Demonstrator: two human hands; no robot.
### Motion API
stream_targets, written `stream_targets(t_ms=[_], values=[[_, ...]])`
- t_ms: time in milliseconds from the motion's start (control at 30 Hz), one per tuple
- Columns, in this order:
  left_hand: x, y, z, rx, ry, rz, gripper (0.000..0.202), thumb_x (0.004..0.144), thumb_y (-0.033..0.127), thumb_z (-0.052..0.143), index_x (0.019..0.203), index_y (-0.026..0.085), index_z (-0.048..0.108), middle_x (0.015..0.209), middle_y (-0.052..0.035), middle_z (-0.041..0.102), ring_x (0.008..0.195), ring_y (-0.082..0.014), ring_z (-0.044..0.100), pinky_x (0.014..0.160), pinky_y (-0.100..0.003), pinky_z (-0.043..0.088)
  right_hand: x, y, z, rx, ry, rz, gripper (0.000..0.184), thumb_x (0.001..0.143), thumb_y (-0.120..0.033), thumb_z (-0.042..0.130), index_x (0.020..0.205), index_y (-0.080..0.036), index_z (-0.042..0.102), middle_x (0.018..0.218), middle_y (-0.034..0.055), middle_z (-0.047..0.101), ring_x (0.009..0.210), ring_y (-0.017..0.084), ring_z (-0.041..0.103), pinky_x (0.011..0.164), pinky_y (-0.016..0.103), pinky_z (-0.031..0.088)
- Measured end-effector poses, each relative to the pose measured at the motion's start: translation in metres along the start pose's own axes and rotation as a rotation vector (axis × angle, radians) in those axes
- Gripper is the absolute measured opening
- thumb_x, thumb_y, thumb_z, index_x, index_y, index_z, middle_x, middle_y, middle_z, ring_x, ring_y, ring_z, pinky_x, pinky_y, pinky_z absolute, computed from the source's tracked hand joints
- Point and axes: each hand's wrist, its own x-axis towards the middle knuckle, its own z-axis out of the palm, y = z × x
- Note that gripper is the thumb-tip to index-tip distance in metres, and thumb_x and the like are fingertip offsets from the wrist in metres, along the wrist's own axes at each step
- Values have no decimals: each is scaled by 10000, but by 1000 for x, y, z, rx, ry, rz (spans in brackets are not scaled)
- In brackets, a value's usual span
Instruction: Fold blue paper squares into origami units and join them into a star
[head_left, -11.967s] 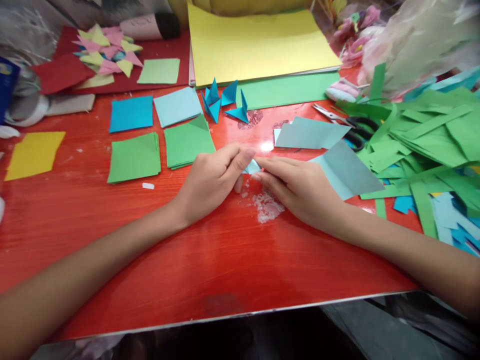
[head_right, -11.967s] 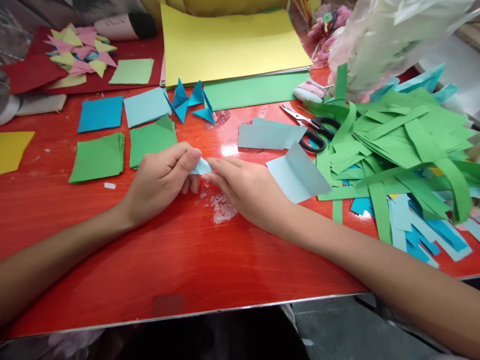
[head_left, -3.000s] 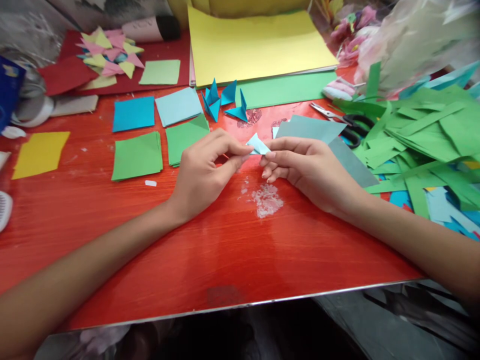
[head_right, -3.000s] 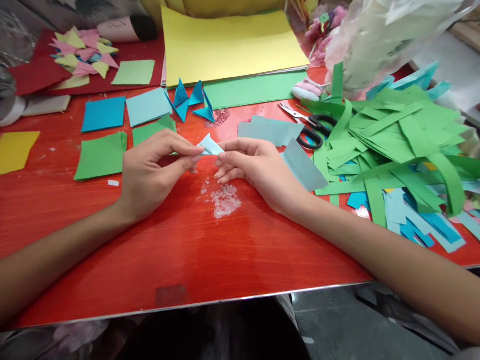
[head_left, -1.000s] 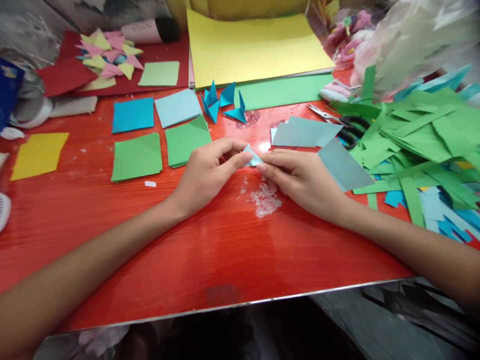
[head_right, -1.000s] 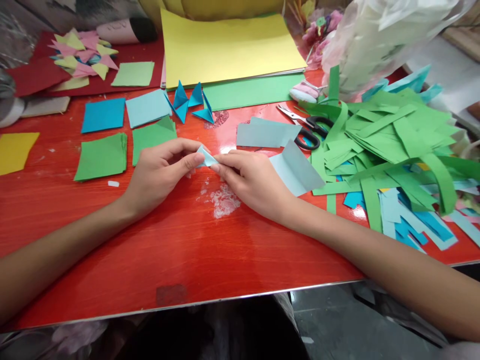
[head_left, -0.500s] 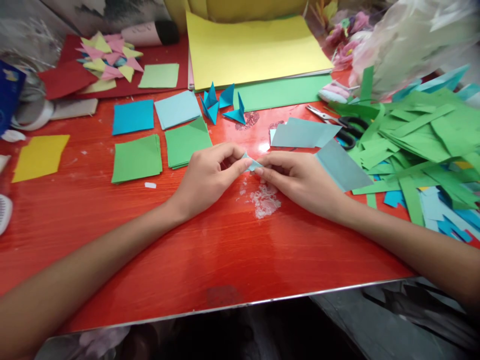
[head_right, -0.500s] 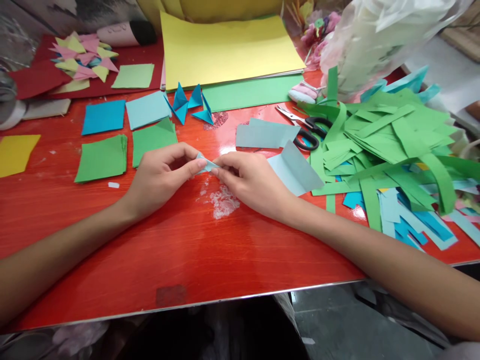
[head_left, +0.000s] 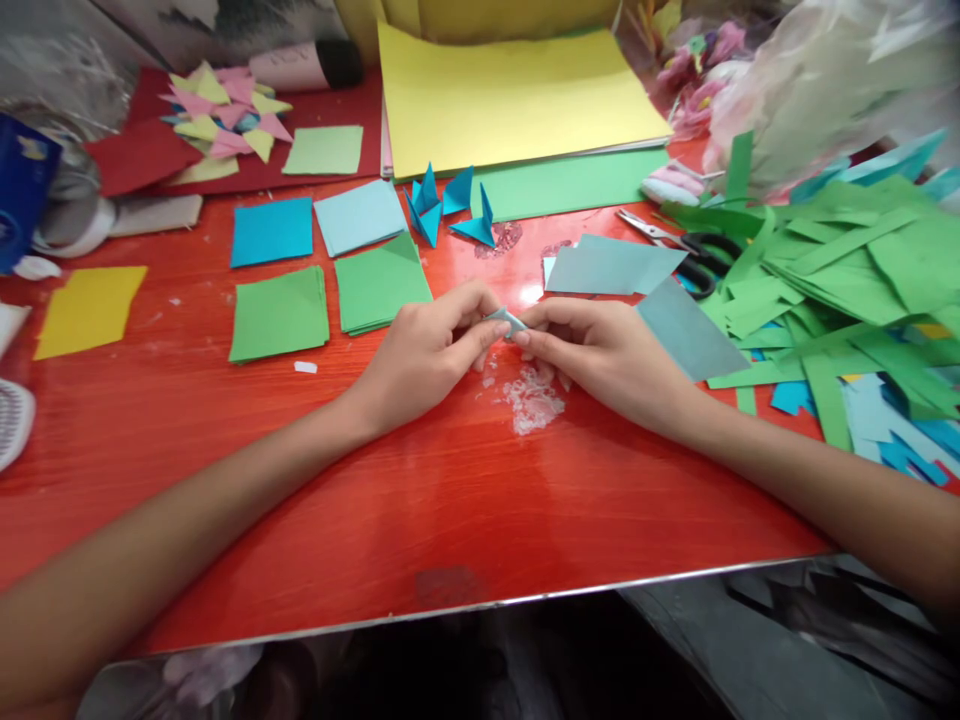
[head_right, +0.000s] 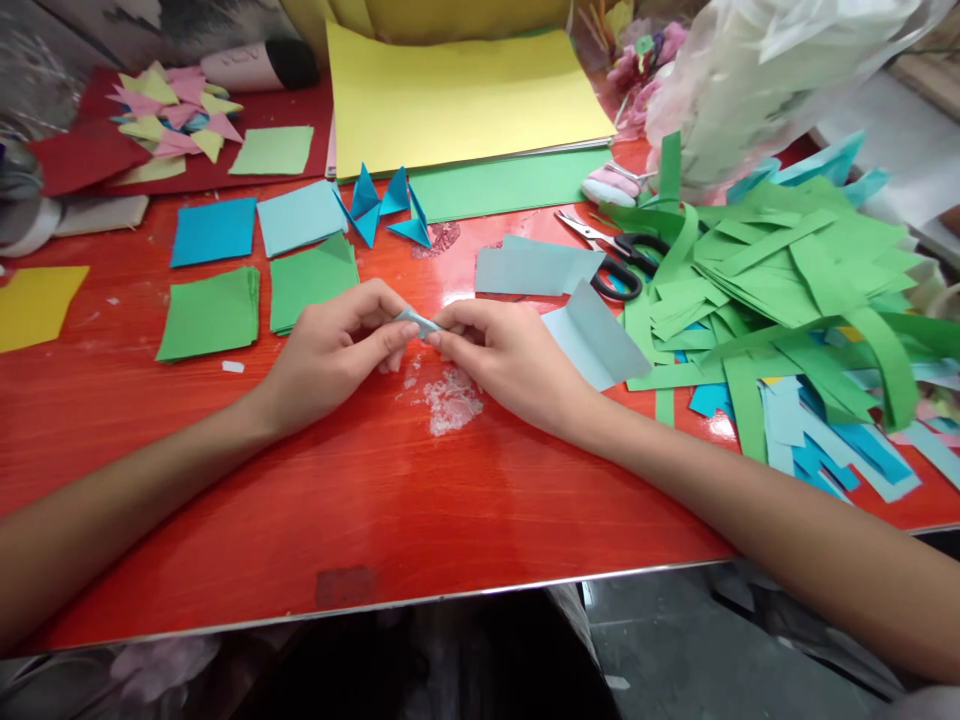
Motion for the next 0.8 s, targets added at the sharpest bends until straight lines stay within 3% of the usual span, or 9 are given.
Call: stream_targets(t_ms=[200, 333, 500, 800], values=[[0, -1, 0, -3, -25, 14, 102, 899, 247, 516, 835, 182, 562, 590, 38, 562, 534, -83, 522, 535, -221, 391, 0, -1, 0, 66, 11, 31, 233, 898, -288, 558, 719, -138, 567, 583, -22, 513, 547, 81, 450, 546, 237, 331], [-1, -1, 0, 33, -18, 91, 110, 901, 192, 496, 967, 196, 584, 665, 33, 605, 600, -85, 566, 591, -218, 431, 0, -1, 0, 133, 17, 50, 217, 898, -284, 563, 730, -147, 557, 569, -30, 507, 519, 79, 463, 522, 233, 339], [-2, -3, 3, -21, 58, 127, 192, 900, 155, 472, 1071, 201, 546, 751, 21, 632, 699, -97, 605, 680, -242, 481, 1, -1, -1, 220, 51, 68, 278, 871, -345, 606, 675, -160, 541, 559, -31, 501, 495, 73, 459, 499, 227, 347], [-6, 1, 4, -104, 167, 200, 193, 904, 102, 422, 1039, 197, 523, 771, 14, 606, 671, -78, 580, 636, -224, 485, -3, -3, 5, 493, 19, 152, 292, 829, -378, 655, 665, -155, 561, 552, -26, 525, 457, 65, 472, 447, 203, 369]])
